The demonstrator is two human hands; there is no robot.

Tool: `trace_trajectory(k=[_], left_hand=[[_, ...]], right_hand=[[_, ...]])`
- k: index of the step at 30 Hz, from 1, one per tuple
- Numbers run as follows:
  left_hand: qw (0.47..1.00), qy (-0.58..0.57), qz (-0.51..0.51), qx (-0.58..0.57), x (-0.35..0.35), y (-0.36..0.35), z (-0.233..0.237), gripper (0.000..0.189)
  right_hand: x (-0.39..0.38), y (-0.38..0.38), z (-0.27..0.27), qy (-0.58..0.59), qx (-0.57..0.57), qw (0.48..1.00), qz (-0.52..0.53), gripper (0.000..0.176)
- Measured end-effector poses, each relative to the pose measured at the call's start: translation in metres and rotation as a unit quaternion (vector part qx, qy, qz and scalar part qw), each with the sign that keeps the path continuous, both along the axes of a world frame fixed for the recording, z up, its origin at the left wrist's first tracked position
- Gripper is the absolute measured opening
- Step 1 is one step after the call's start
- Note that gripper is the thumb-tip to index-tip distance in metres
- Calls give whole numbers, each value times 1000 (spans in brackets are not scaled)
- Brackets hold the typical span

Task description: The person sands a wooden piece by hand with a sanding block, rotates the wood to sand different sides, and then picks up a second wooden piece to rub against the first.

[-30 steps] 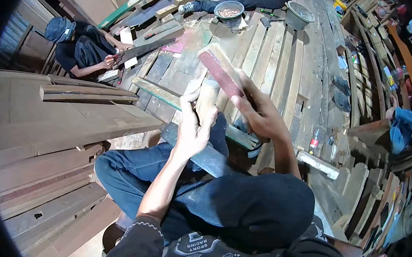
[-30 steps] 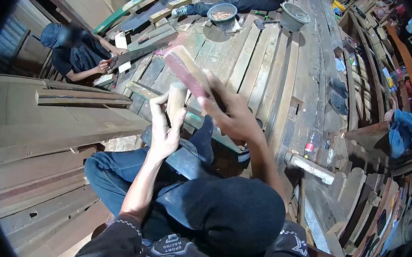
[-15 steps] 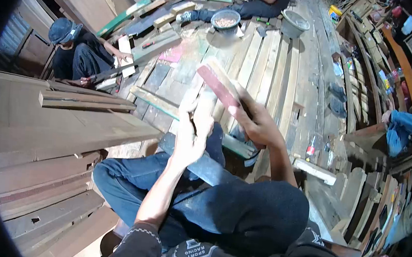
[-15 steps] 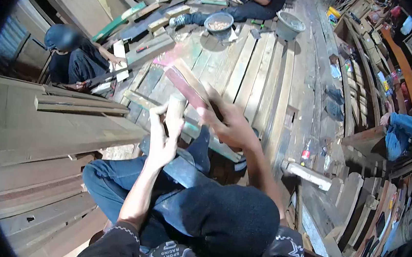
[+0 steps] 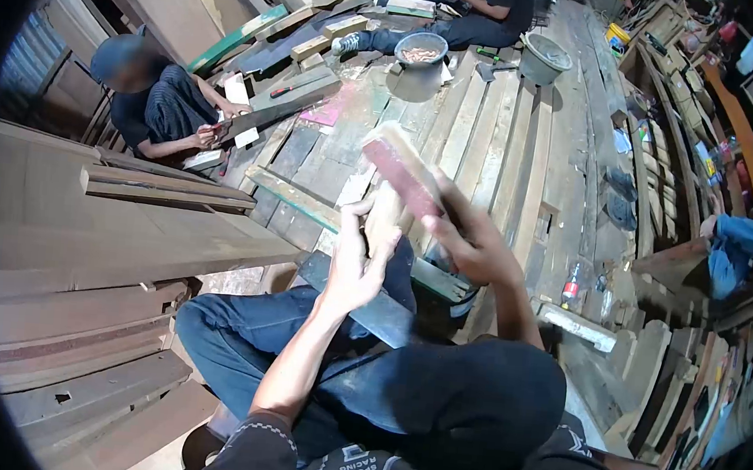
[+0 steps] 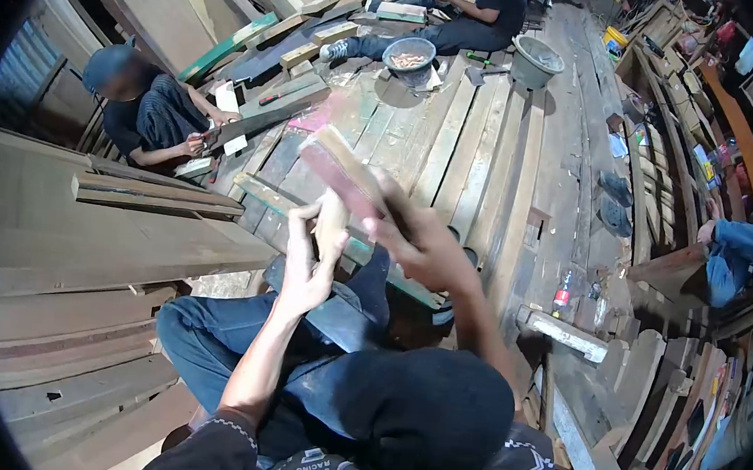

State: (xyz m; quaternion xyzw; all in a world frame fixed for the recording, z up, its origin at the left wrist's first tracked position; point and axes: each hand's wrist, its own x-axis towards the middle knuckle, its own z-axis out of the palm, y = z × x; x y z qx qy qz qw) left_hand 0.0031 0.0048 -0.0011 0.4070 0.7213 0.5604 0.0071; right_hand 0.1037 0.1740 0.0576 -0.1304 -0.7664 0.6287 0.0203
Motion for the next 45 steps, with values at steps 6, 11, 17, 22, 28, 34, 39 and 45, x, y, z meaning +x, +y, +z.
trace_trajectory(k=[6, 11, 17, 22, 28, 34, 39, 45], left_hand=[[999, -47, 1, 17, 2, 1, -5, 43], [996, -78, -17, 26, 1, 2, -5, 43], [994, -108, -23, 0, 2, 2, 2, 40], [999, -26, -14, 18, 1, 1, -6, 41], [998, -50, -13, 44, 4, 2, -5, 40], [998, -59, -16, 2, 4, 0, 2, 40], [999, -42, -25, 22, 4, -3, -4, 45], [999, -42, -24, -3, 4, -2, -3, 49]], right_hand=[[-12, 7, -27, 203, 195, 960, -2, 64], [-3, 7, -25, 92, 112, 989, -12, 64], [-1, 6, -19, 86, 47, 995, 8, 63], [-1, 6, -22, 104, 97, 990, 8, 65], [-2, 12, -30, 119, 117, 986, -18, 62], [-1, 12, -25, 85, 96, 992, -12, 62], [-4, 10, -29, 105, 81, 991, -18, 62], [-8, 4, -32, 124, 48, 990, -40, 54]])
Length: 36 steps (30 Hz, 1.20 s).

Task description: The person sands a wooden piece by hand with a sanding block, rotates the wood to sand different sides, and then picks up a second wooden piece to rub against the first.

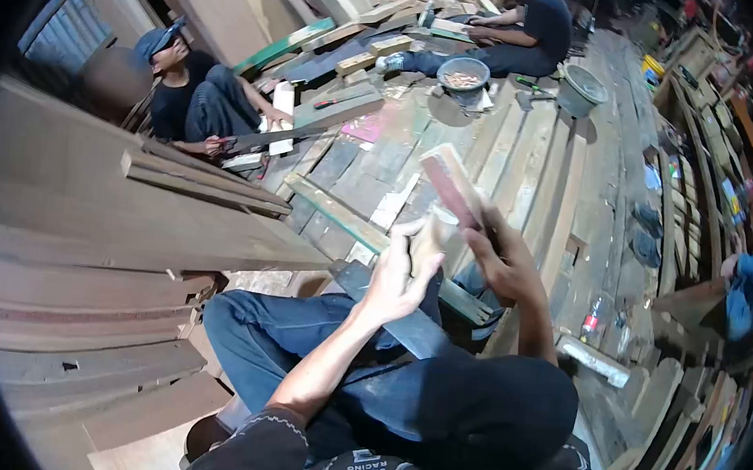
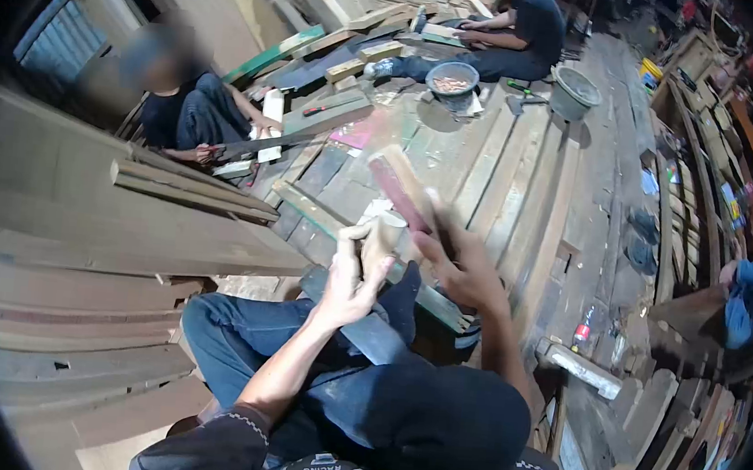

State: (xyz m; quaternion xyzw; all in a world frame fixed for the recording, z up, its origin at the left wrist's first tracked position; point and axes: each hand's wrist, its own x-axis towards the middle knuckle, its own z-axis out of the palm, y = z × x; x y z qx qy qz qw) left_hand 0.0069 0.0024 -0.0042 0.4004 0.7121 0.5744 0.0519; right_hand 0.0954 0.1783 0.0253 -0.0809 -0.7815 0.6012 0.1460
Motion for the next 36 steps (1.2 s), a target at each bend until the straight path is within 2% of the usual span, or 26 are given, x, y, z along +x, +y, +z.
trace_trajectory(k=[1, 3, 8, 11, 14, 17, 20, 22, 23, 25, 26, 27, 29, 31, 36], left_hand=[[999, 44, 4, 20, -2, 1, 0, 48], [1000, 6, 4, 0, -2, 0, 2, 47], [1000, -8, -8, 21, -6, 2, 0, 46], [999, -30, 8, 7, -5, 4, 3, 47], [998, -60, -7, 24, -8, 5, 2, 47], [1000, -12, 2, 12, -9, 4, 0, 43], [999, -41, -27, 5, -7, 3, 10, 42], [999, -19, -28, -10, -7, 3, 12, 43], [999, -9, -29, -16, -7, 3, 12, 44], [993, -70, -39, -84, -7, 3, 9, 45], [996, -46, -31, -69, -6, 3, 8, 44], [998, -24, -27, -52, -4, 3, 13, 44], [994, -84, -48, -46, -4, 5, 8, 43], [998, -32, -52, -35, -5, 6, 6, 42], [996, -43, -48, -57, -3, 6, 10, 43]], right_hand=[[-1, 2, -2, 0, 14, 1000, -3, 55], [-4, 5, -6, 3, 43, 999, -13, 58], [0, 1, 11, -79, -32, 996, -16, 60], [1, 0, 10, -75, -66, 995, -17, 60], [-3, -1, 6, 5, -73, 997, -18, 62], [-4, 3, 0, 22, -130, 991, -33, 62], [-6, 4, -3, 48, -160, 986, -27, 65], [-9, -1, 2, 66, -197, 978, -29, 71], [-11, -1, 2, 44, -165, 984, -42, 71], [-9, 0, 2, -7, -100, 992, -76, 73], [-11, -5, 1, 77, -128, 986, -76, 71], [-8, 2, -11, -9, -97, 990, -101, 67], [-9, -6, -1, 50, -146, 981, -118, 63], [-12, -2, -2, 52, -124, 984, -114, 62], [-8, -4, 2, 55, -159, 978, -122, 58]])
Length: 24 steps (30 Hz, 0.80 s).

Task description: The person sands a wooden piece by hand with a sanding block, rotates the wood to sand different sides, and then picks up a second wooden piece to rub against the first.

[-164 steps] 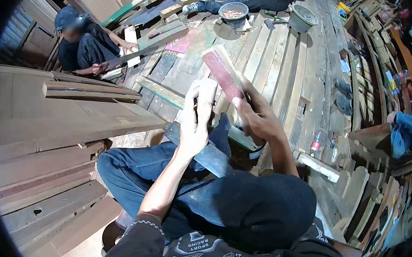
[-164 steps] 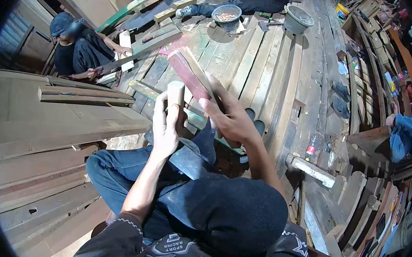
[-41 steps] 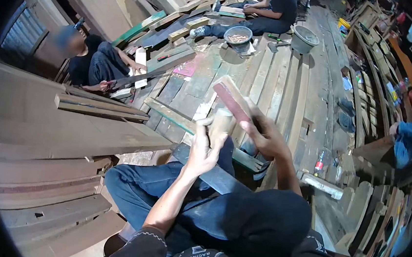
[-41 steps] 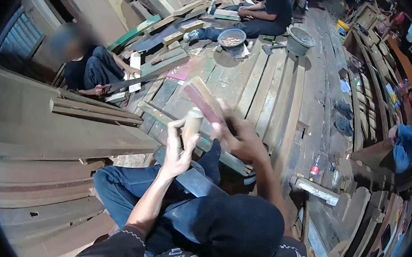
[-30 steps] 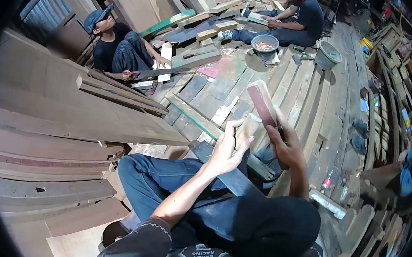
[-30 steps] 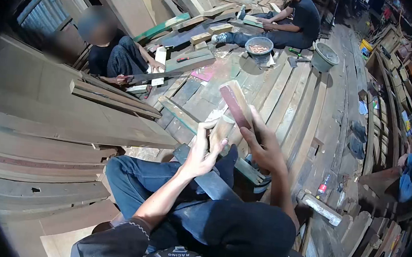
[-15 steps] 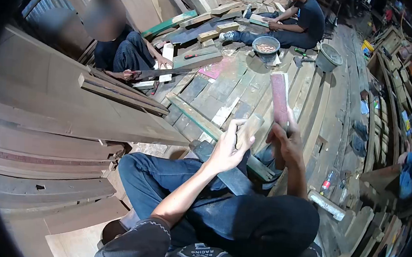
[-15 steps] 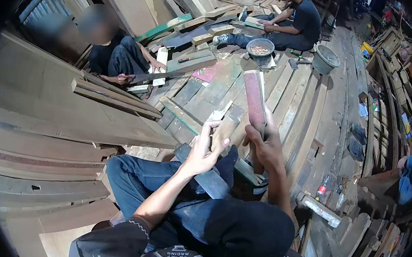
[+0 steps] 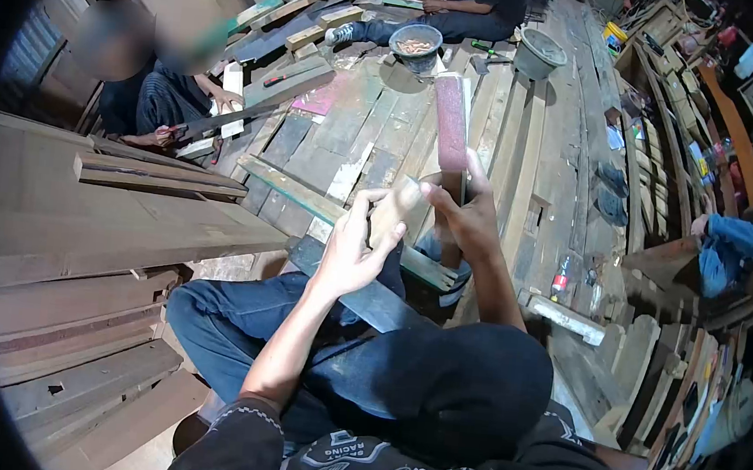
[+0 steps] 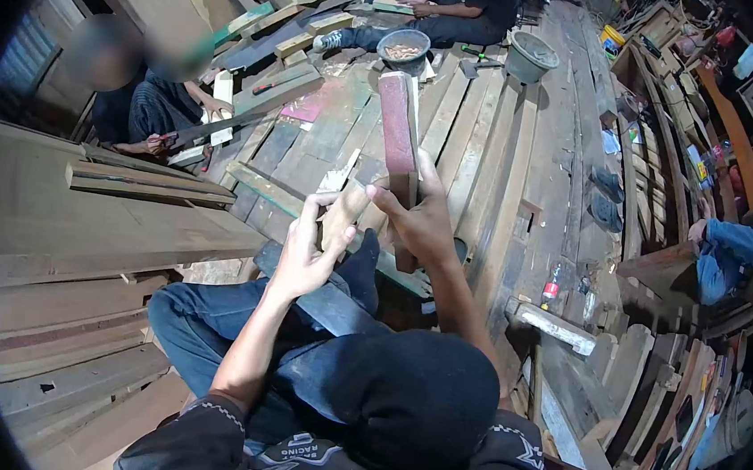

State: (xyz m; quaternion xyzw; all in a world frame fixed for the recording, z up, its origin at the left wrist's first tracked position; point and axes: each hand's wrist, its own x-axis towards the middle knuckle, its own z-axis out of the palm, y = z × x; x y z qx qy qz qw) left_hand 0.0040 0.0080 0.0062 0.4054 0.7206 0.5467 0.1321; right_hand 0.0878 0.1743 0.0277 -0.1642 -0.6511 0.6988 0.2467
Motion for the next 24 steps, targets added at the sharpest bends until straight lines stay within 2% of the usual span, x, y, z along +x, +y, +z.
trace_trajectory(k=[3, 10, 18, 19, 21, 22, 24], left_hand=[[1000, -22, -2, -6, 1, 0, 2, 43], [1000, -15, -9, -12, 3, -2, 6, 43], [1000, 24, -15, 12, 0, 0, -2, 42], [999, -12, -12, -32, 1, -2, 6, 42], [999, 21, -13, 21, -1, 1, 0, 43], [1000, 6, -17, -5, -1, -1, 4, 42], [999, 41, -14, 20, -5, 2, 2, 41]], right_hand=[[-3, 3, -8, 9, 38, 999, -15, 57], [3, 3, -3, -49, -15, 999, 3, 60], [2, 5, -3, -12, -1, 1000, 7, 54], [3, 5, -5, -14, -17, 1000, 4, 55], [2, 5, -3, -9, -43, 999, -2, 56], [2, 4, -4, -2, -76, 997, -14, 57], [-3, 9, -9, 45, -66, 997, -15, 57]])
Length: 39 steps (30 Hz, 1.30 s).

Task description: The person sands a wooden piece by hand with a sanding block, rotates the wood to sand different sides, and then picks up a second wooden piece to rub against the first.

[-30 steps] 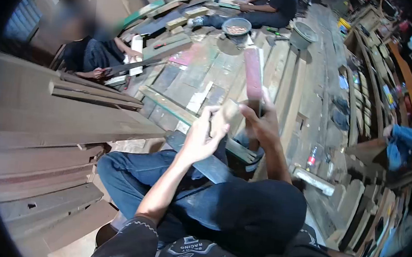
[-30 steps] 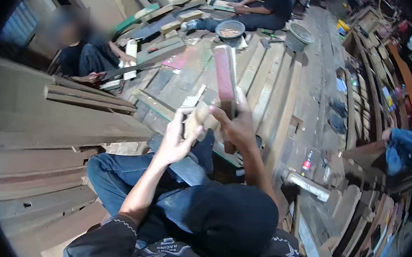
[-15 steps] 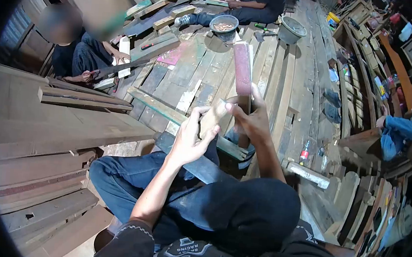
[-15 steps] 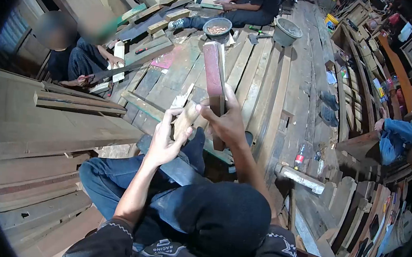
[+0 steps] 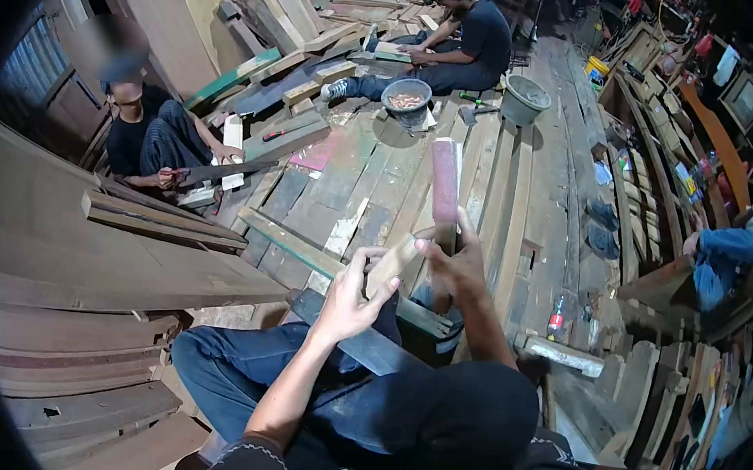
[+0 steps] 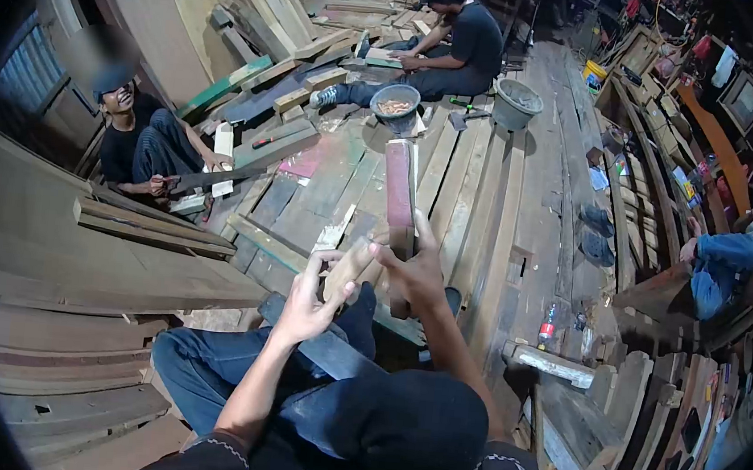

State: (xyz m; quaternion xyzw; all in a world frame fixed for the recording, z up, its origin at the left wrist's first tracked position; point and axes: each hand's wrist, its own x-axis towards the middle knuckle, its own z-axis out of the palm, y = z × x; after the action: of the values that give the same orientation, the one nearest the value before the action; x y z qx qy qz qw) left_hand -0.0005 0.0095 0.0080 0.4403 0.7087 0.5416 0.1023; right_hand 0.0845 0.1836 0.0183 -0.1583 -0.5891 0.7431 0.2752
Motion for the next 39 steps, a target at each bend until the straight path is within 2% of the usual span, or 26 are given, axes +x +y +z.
trace_trajectory(k=[5, 9, 12, 15, 16, 18, 23, 24, 27, 28, 31, 32, 33, 35, 37, 38, 39], left_hand=[[999, -49, 12, -13, 6, 0, 2, 36], [999, -30, 16, 1, 3, 1, -1, 35], [998, -60, 13, -2, 0, 2, -5, 34], [998, -56, 19, -1, 2, 1, -4, 33], [998, -58, 18, -5, 2, 1, -2, 33], [996, -83, 20, -34, 2, 0, -2, 32], [998, -53, 6, -24, 3, -1, 0, 29], [999, -42, -4, -13, 2, 0, -2, 28], [998, -51, -8, -26, 5, -1, -4, 28], [998, -60, -6, -36, 5, 0, -3, 28], [990, -125, 11, -70, 2, -4, -3, 26], [988, -147, 24, -50, 2, -3, -7, 25], [997, -53, 50, -19, -3, 0, -23, 22], [996, -66, 62, 12, 3, -1, -12, 22], [989, -137, 36, -31, -1, -3, -12, 21], [989, -133, 40, -40, -3, -3, -19, 23], [996, -60, 59, -31, -3, -2, -16, 25]], right_hand=[[8, 1, 5, -20, 3, 1000, -15, 57], [3, 3, 1, 29, -4, 999, -38, 55], [3, 5, -5, 42, 0, 998, -45, 53], [8, 2, 2, 12, -34, 999, -31, 52], [4, 4, -5, 21, -15, 999, -47, 53], [5, 6, -7, 6, -23, 999, -33, 54], [9, 3, -1, -19, -75, 997, 5, 57], [5, 1, -5, 24, -41, 999, -12, 58], [6, 1, -4, 2, -62, 998, 11, 58], [8, -1, 5, -65, -59, 996, 10, 49], [4, 17, -12, -47, -80, 995, 39, 36], [5, 26, -20, -25, -88, 995, 30, 30], [10, 28, -11, -55, -120, 991, -9, 31], [19, 30, 4, -22, -192, 980, -54, 31], [32, 43, -4, 3, -178, 984, -22, 29], [31, 49, -7, 21, -170, 985, 5, 29], [31, 53, -12, 7, -165, 986, -4, 28]])
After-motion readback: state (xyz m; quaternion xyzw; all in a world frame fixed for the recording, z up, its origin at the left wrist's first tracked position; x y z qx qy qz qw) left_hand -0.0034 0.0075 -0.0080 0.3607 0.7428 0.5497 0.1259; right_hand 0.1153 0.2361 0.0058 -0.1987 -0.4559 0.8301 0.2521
